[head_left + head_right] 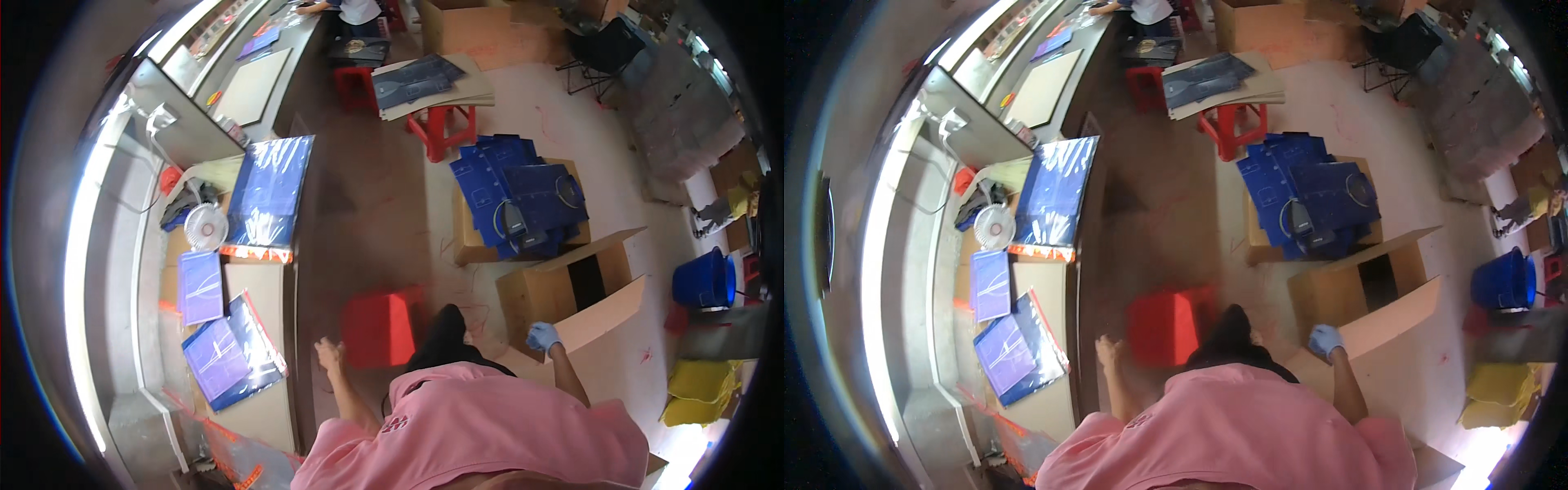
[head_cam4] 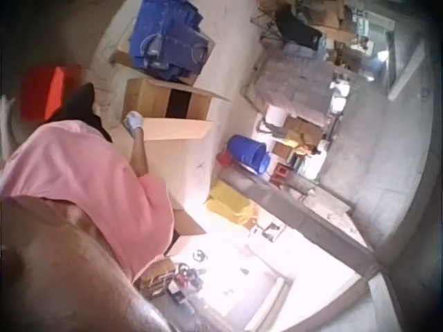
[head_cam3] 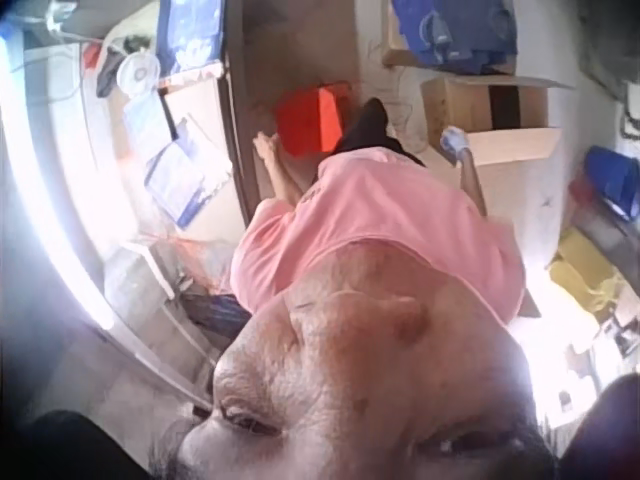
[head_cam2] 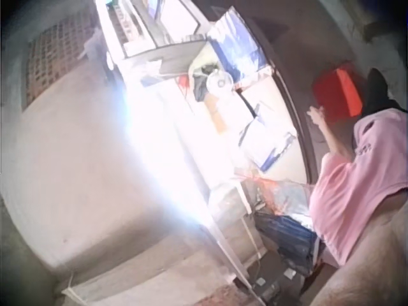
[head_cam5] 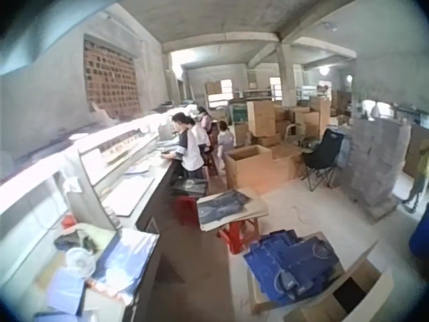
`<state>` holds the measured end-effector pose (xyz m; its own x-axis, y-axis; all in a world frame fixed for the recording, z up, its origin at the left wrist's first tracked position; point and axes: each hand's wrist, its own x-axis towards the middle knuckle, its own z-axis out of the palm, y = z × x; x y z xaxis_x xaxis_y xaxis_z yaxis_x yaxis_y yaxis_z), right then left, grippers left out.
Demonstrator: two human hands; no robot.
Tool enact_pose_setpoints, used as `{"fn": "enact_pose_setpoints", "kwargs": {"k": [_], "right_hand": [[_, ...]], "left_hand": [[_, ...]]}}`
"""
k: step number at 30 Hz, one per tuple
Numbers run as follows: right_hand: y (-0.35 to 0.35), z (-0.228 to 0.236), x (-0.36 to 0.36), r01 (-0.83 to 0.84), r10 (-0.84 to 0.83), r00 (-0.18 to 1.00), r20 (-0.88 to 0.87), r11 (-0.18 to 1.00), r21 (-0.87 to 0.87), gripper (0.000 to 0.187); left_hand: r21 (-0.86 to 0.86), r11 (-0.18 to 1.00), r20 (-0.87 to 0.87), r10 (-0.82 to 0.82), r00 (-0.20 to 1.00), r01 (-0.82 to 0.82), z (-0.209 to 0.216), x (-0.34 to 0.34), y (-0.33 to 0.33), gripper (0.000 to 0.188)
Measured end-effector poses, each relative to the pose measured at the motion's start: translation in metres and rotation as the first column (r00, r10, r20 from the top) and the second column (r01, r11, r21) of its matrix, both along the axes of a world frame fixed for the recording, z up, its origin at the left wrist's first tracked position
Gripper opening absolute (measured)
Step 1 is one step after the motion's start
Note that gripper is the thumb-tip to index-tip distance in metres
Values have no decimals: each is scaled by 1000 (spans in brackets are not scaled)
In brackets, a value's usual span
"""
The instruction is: The person sorts through stacks of flat, rectangular materials, including black sheets with printed designs and blue sheets, in a cluttered workshop. They pick up, inspect, and stack the items on a table and in cardboard boxes, occasionally moving between different piles.
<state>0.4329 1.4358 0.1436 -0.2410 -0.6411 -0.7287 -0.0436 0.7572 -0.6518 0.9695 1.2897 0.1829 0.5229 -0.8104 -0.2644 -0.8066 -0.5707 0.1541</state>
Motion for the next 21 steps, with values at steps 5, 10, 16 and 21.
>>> {"fn": "enact_pose_setpoints", "kwargs": {"k": [5, 10, 16, 21], "right_hand": [[-113, -8, -3, -471, 477, 835, -274, 877, 92, 11], [-278, 38, 44, -517, 538, 747, -392, 840, 168, 30], [-424, 34, 73, -815, 903, 351, -248, 425, 393, 31], [-564, 73, 109, -705, 707, 570, -418, 682, 192, 34]], "left_hand": [[-344, 932, 37, -107, 994, 113, 20, -27, -107, 25], [-556, 826, -109, -188, 976, 97, 50, -69, -251, 13], [-703, 700, -300, -453, 839, 127, 98, -88, -404, 13], [-590, 797, -639, -364, 678, -129, 115, -65, -491, 25]]}}
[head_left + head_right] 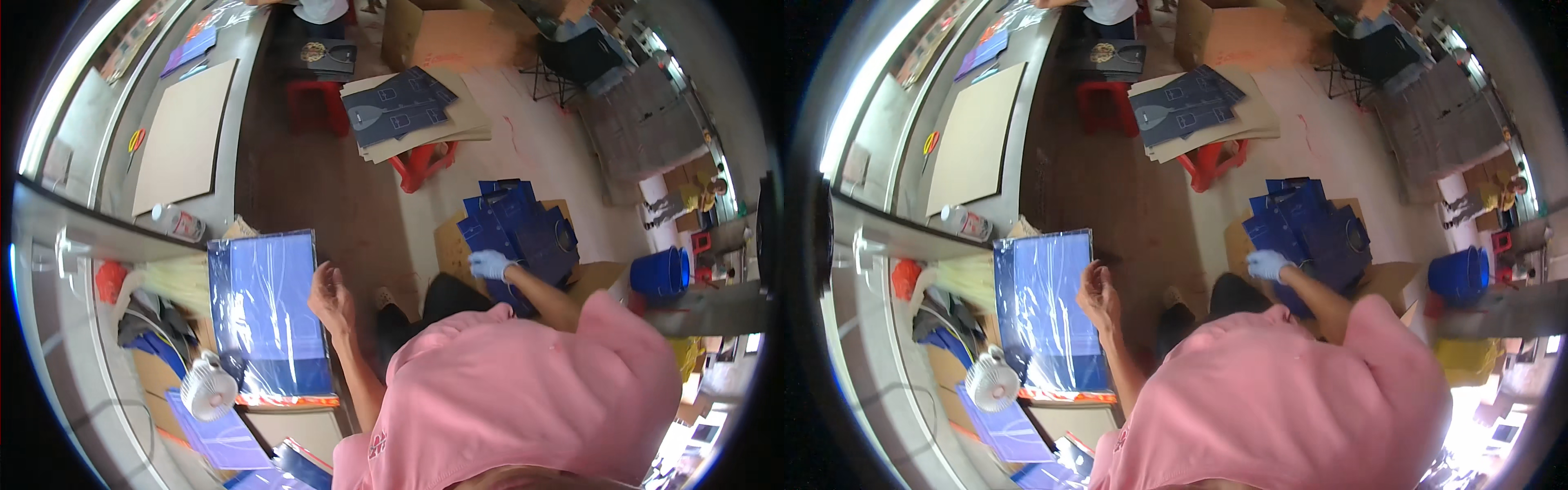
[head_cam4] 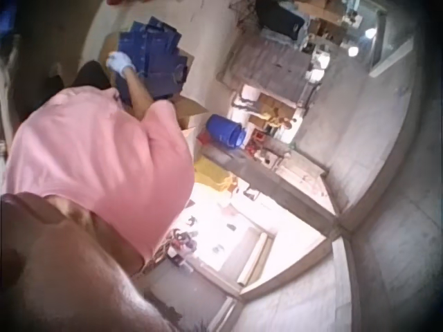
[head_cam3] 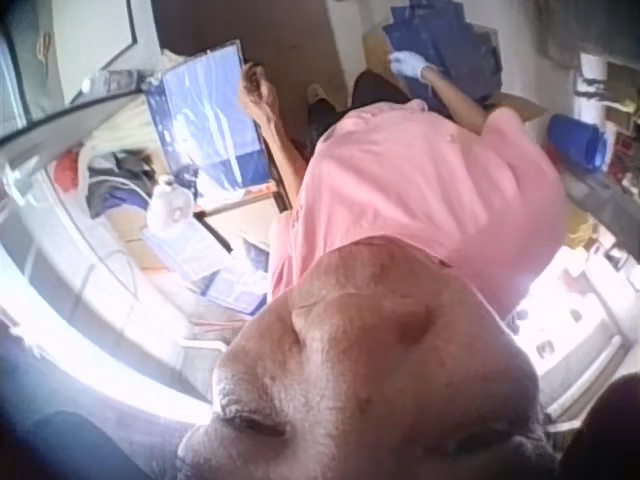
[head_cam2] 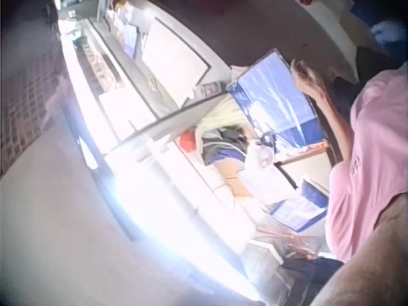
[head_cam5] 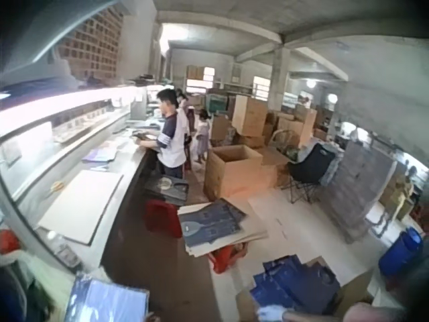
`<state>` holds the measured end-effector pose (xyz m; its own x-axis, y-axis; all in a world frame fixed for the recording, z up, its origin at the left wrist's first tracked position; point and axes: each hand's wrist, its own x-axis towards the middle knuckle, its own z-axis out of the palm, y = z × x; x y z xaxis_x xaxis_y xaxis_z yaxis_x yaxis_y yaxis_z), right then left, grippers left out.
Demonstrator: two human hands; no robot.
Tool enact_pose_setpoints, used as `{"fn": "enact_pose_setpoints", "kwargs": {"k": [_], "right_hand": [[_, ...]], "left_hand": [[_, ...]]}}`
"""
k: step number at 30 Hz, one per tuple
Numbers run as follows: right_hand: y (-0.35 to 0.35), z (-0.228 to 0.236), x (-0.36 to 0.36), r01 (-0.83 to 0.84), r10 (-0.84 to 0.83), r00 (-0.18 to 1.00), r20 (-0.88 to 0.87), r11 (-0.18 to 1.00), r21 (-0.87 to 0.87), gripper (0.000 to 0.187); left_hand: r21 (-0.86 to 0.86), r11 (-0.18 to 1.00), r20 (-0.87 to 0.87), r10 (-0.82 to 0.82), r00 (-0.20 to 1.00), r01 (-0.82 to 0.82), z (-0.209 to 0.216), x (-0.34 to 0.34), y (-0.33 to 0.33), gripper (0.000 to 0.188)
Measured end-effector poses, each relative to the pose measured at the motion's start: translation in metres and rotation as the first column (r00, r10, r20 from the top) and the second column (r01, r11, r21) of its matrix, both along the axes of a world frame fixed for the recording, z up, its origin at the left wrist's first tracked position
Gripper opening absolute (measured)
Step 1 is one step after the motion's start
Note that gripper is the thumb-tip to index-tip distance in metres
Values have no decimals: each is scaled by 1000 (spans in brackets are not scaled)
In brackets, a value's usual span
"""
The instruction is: The person sorts through stacks of flat, rectangular materials, including black sheets with printed designs and blue sheets, in a cluttered workshop. They pick up, inspect, and stack the items on a table and in cardboard boxes, occasionally moving between different piles.
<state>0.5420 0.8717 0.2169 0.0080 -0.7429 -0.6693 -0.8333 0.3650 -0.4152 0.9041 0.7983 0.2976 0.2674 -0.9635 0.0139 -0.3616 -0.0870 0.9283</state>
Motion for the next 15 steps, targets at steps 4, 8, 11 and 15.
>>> {"fn": "enact_pose_setpoints", "kwargs": {"k": [4, 8, 11, 15], "right_hand": [[-81, -31, 0, -154, 152, 986, -65, 988, -31, 36], [-173, -65, -5, -19, 22, 1000, -18, 991, 135, 36], [-246, -89, -23, -41, 53, 985, -163, 996, 80, 37], [-357, -100, -59, 155, -139, 967, -213, 986, 61, 54]], "left_hand": [[56, 998, -123, 19, 992, -13, 8, -5, -55, 33], [183, 982, -316, 8, 949, 53, -20, -21, -113, 39], [272, 959, -381, 32, 924, 79, -56, -44, -173, 42], [492, 855, -370, 35, 928, 164, -123, -76, -281, 55]]}}
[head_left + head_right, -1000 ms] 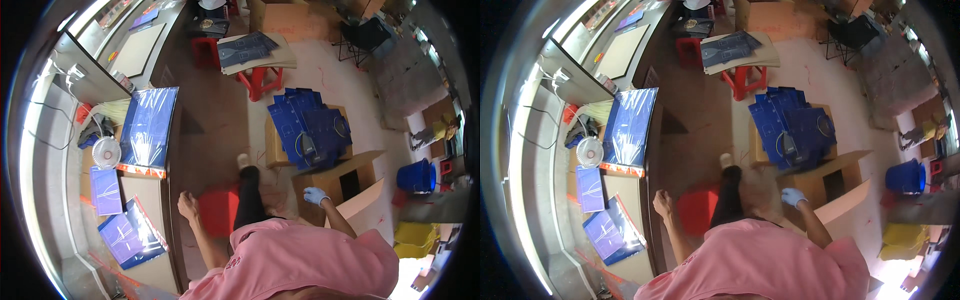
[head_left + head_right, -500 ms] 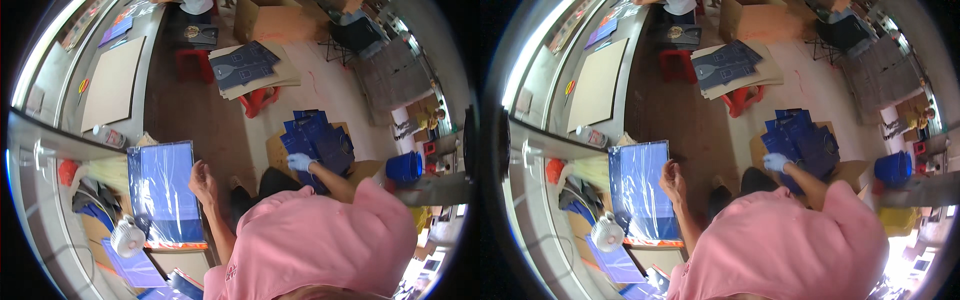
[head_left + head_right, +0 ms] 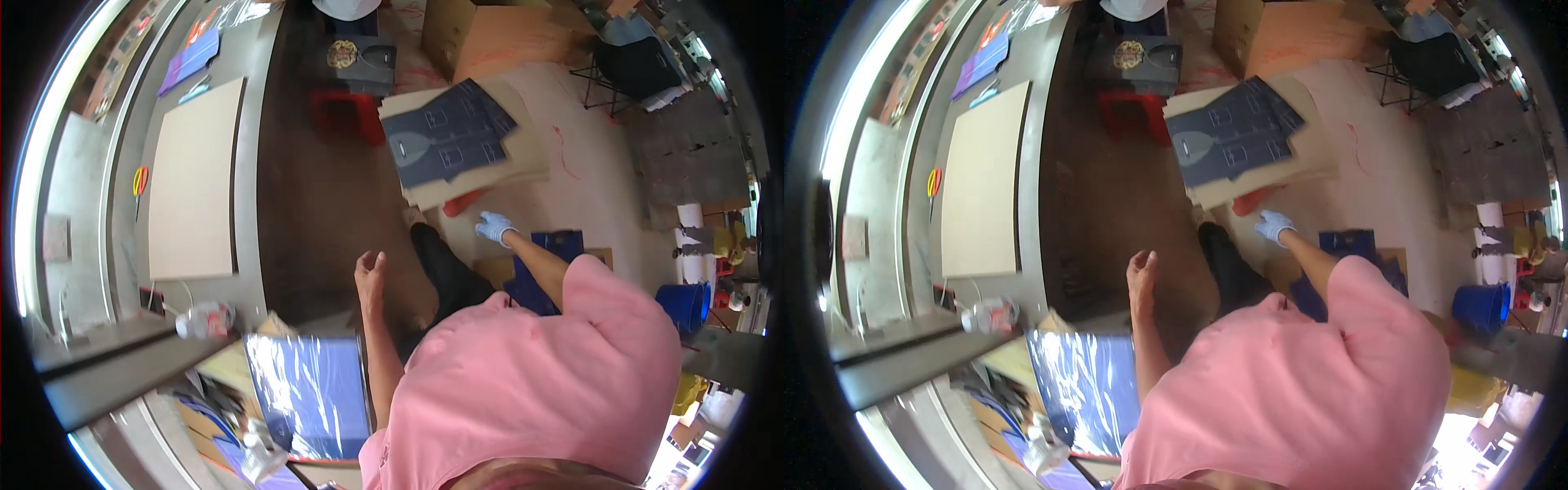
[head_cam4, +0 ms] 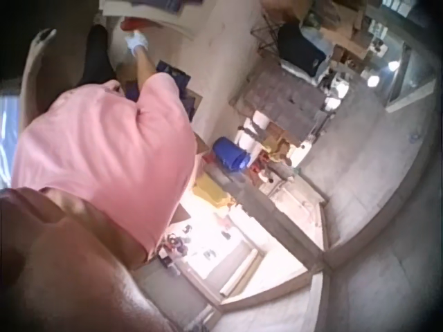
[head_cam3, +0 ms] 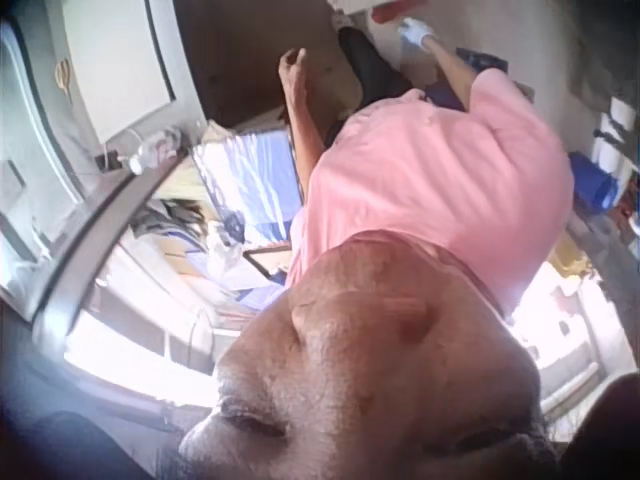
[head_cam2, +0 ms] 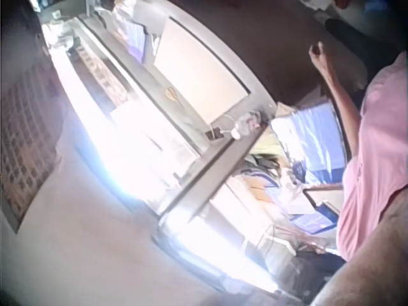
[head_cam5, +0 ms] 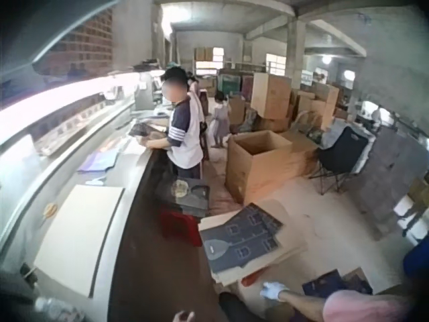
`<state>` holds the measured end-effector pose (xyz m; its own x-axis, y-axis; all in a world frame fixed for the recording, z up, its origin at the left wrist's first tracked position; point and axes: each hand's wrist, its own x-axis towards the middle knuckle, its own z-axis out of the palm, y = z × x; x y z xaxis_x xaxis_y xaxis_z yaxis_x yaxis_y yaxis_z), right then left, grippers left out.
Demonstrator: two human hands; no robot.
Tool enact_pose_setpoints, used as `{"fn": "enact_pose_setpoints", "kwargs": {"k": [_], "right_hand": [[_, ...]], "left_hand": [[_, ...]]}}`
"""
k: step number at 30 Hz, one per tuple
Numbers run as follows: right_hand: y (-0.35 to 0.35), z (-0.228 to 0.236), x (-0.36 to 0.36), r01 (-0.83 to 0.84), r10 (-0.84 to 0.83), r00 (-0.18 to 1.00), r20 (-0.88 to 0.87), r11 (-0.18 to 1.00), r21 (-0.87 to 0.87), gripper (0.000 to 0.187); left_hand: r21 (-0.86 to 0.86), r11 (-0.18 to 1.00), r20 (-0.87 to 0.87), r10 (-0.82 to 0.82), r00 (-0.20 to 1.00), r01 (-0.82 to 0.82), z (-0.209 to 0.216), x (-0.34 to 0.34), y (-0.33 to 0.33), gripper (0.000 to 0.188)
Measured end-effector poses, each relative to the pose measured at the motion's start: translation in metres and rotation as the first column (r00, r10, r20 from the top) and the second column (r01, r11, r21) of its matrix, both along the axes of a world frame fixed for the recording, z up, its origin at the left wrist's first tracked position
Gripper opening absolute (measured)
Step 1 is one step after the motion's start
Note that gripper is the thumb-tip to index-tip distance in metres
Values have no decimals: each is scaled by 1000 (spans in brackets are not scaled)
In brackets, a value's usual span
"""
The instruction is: The person sorts through stacks of flat, rectangular materials, including black sheets with printed designs and blue sheets, in a cluttered workshop. They pick up, inspect, and stack the items on a table and in cardboard boxes, occasionally moving between different piles.
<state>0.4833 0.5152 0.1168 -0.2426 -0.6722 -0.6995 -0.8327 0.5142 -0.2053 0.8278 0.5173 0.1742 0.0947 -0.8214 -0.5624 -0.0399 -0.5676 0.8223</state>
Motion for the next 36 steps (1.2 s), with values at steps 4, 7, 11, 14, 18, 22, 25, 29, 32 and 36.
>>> {"fn": "enact_pose_setpoints", "kwargs": {"k": [4, 7, 11, 14, 18, 22, 25, 29, 32, 36], "right_hand": [[-109, -23, -56, 147, -150, 988, -49, 988, -45, 70], [-185, -46, -95, 269, -277, 956, -95, 959, -88, 84], [-245, -90, -157, 400, -407, 883, -234, 913, -76, 92], [-266, -126, -188, 489, -482, 826, -292, 871, -53, 96], [-297, -127, -175, 577, -535, 781, -322, 816, 43, 95], [-291, -138, -193, 648, -657, 737, -155, 753, -114, 77], [-294, -133, -223, 682, -676, 724, 140, 671, -292, 65], [-329, -115, -271, 564, -598, 802, -4, 759, -324, 70], [-346, -131, -280, 533, -563, 815, -136, 821, -204, 80], [-360, -131, -257, 380, -387, 828, -405, 919, -101, 88]], "left_hand": [[237, 970, -48, 74, 996, -61, -84, -50, -117, 64], [356, 934, -68, 60, 996, -32, -131, -77, -176, 77], [420, 907, -77, 26, 997, 9, -157, -132, -265, 87], [425, 905, -63, 48, 997, -16, -199, -158, -296, 86], [359, 932, -164, 25, 986, 36, -256, -184, -303, 78], [292, 955, 330, -148, 932, 48, -260, -204, -296, 71], [338, 932, 332, -251, 909, 134, -274, -197, -276, 62], [390, 871, 367, -445, 817, 300, -216, -239, -293, 65], [357, 933, 360, -84, 929, -54, -242, -255, -287, 72], [410, 900, -29, 178, 984, -151, -243, -274, -305, 69]]}}
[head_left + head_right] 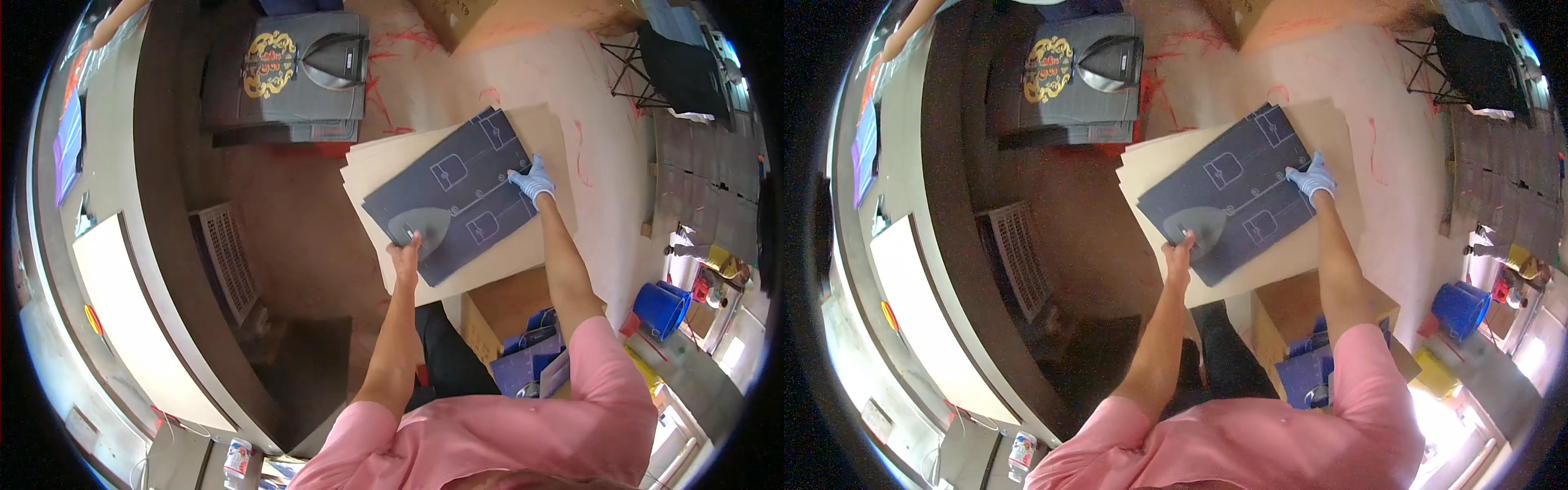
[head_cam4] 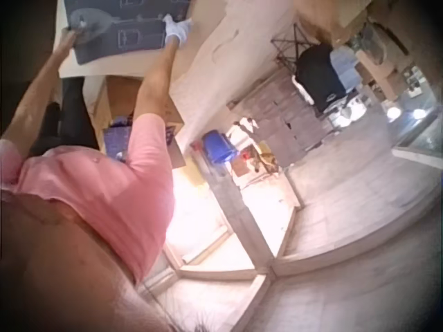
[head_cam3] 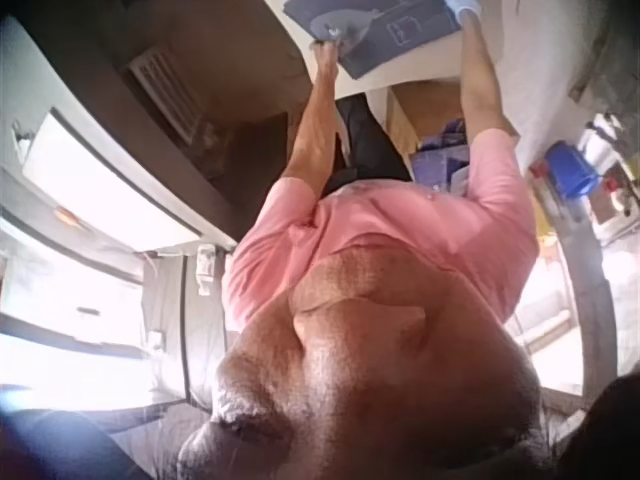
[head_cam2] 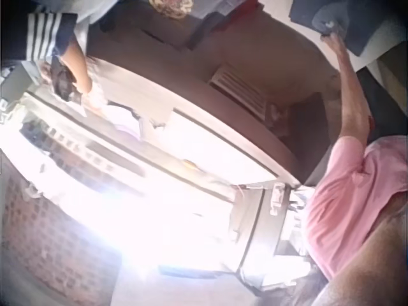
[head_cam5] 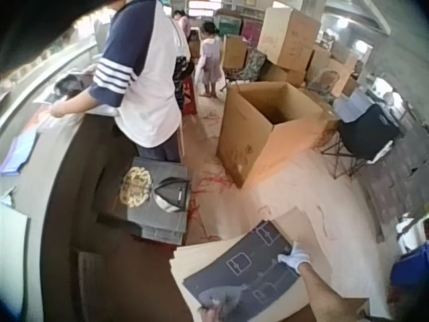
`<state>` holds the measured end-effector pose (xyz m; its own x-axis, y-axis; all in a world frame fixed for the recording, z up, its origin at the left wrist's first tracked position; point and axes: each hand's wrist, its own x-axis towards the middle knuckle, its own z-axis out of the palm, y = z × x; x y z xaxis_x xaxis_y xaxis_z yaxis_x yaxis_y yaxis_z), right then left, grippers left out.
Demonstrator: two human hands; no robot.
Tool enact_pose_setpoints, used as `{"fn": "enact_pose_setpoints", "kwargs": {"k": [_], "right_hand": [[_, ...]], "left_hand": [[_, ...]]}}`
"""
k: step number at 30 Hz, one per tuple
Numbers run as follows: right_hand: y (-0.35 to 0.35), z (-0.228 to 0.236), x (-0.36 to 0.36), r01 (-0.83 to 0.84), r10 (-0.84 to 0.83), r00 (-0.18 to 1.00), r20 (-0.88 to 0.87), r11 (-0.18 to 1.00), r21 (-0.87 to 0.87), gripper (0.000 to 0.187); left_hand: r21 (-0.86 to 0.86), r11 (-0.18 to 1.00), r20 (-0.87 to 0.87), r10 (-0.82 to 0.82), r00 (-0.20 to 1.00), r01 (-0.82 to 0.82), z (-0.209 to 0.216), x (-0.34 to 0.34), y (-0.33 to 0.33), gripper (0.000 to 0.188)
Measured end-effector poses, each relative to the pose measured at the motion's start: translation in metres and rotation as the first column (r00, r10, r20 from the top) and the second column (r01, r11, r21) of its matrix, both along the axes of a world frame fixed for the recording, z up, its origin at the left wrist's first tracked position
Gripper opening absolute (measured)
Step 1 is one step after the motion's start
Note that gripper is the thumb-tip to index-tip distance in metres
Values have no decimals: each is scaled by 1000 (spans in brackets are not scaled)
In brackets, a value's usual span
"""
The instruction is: The person sorts through stacks of flat, rectangular materials, including black sheets with printed designs and blue sheets, in a cluttered workshop. They pick up, inspect, and stack the items on a table and in cardboard boxes, occasionally moving between different piles.
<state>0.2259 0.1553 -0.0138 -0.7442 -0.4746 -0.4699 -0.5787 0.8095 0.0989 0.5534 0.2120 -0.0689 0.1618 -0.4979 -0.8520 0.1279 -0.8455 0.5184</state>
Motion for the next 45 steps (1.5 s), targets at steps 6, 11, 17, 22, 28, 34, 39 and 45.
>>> {"fn": "enact_pose_setpoints", "kwargs": {"k": [6, 11, 17, 22, 28, 34, 39, 45], "right_hand": [[43, 27, -19, 278, -40, 759, 650, 923, -267, 39], [94, 83, 3, 421, -23, 641, 767, 846, -327, 28], [163, 149, 62, 467, 24, 441, 897, 848, -252, 18], [190, 187, 117, 422, 193, 316, 929, 848, -320, 26], [176, 258, 197, 430, 443, 38, 895, 802, -415, 26], [169, 285, 300, 294, 274, -803, 529, 955, -49, 51], [186, 360, 438, 254, 637, -636, 435, 706, -661, 44], [169, 343, 485, -130, 827, -562, -23, -115, -985, 21]], "left_hand": [[38, 997, -135, -60, 989, 66, 35, 39, -10, 56], [-50, 998, -234, -42, 971, 32, 94, 72, 12, 47], [-157, 987, -322, -72, 944, 22, 187, 129, 66, 49], [-371, 925, -59, -108, 992, 79, 272, 193, 106, 45], [-719, 637, -258, 127, 958, -279, 413, 287, 165, 38], [-934, 145, -259, 355, 898, -327, 507, 339, 245, 40], [-929, -82, -341, 567, 750, -360, 536, 327, 290, 45], [-891, -198, -438, 609, 661, -408, 540, 322, 289, 57]]}}
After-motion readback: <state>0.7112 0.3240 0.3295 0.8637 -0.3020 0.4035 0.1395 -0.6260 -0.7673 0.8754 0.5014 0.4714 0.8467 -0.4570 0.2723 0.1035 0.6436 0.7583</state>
